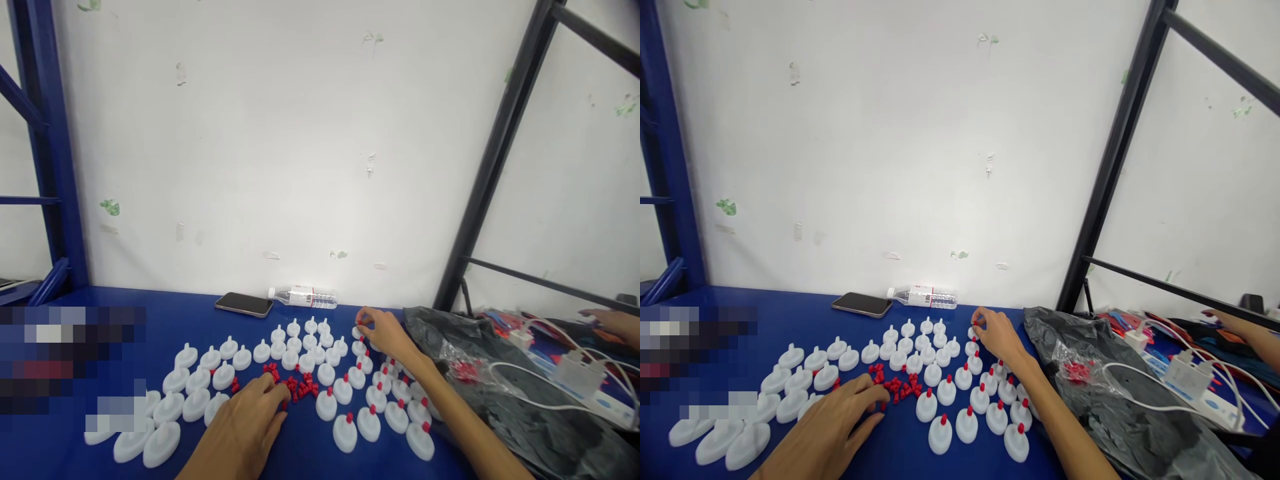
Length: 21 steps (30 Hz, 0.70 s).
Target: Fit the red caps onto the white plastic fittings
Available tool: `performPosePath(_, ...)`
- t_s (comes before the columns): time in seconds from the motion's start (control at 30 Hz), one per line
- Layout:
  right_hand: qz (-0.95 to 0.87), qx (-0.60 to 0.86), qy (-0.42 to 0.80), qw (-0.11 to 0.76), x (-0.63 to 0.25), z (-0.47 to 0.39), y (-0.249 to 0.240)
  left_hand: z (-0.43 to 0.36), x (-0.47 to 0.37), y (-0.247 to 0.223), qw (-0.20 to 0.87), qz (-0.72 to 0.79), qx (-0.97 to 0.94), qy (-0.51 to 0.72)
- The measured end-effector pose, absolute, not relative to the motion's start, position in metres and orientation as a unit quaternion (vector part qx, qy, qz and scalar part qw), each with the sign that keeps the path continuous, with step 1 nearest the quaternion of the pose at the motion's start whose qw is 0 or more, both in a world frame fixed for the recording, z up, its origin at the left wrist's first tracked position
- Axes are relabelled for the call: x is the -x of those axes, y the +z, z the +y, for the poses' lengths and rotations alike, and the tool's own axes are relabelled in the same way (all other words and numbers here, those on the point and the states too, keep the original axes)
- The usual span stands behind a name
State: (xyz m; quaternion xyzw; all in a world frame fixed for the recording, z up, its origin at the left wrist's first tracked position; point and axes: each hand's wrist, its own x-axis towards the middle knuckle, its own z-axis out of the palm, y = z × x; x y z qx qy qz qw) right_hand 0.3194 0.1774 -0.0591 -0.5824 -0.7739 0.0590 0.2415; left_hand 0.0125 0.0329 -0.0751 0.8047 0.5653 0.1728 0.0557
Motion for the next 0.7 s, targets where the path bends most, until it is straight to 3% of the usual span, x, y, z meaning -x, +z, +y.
performPosePath(0.2,-0.794,0.548,0.055,0.256,-0.313,0.167,-0.048,0.030,-0.016,-0.068,0.067,0.572,-0.803,0.153)
performPosePath(0.5,-0.849,0.450,0.106,0.256,-0.293,0.146,-0.038,0.034,-0.012,-0.077,0.057,0.548,-0.802,0.230)
performPosePath(0.7,-0.828,0.426,0.132,0.339,-0.294,0.143,-0.030,0.034,-0.010,-0.075,0.042,0.515,-0.800,0.304)
